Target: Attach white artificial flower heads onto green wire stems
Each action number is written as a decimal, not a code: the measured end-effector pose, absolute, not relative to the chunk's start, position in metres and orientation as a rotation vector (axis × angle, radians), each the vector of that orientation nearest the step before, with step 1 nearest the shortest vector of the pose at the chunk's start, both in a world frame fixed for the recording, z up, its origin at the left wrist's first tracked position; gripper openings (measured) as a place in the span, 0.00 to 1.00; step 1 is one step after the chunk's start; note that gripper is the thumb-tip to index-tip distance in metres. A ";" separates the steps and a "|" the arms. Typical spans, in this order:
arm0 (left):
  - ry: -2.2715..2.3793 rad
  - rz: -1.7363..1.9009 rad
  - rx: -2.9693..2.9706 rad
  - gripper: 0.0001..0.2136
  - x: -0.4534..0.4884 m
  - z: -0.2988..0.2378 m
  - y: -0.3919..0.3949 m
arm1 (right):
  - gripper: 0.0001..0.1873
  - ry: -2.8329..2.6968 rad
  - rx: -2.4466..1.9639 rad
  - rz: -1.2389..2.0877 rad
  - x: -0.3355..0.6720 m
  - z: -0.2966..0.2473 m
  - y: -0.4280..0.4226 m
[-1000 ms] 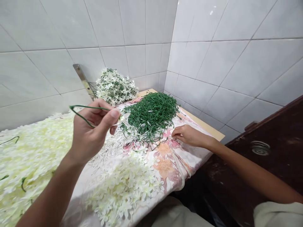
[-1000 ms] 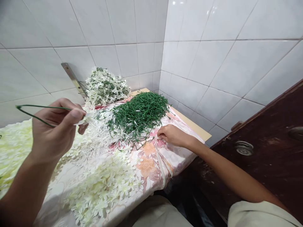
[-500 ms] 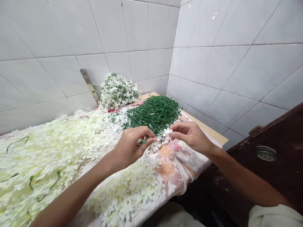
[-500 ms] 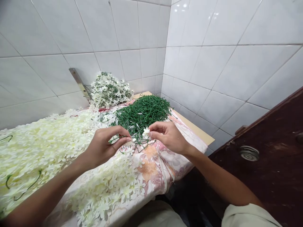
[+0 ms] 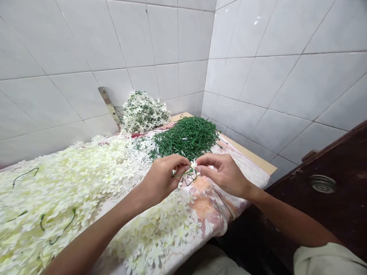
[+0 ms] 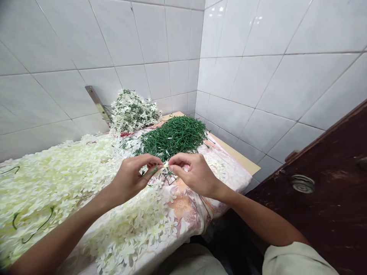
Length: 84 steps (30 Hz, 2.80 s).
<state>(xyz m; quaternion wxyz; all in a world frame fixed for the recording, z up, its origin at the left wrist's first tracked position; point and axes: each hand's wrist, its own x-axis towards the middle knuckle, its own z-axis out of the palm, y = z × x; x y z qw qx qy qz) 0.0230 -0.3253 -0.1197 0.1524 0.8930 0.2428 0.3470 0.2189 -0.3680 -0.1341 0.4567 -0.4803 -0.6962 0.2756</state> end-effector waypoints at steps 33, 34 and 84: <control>0.713 0.866 2.586 0.04 0.017 -0.108 -0.328 | 0.07 -1.865 -1.157 0.649 0.203 -0.128 -0.374; 0.715 0.867 2.579 0.04 0.017 -0.107 -0.328 | 0.07 -1.858 -1.154 0.653 0.203 -0.128 -0.374; 0.676 1.664 1.579 0.10 0.017 -0.108 -0.323 | 0.08 -1.550 -0.802 0.950 0.136 -0.127 -0.356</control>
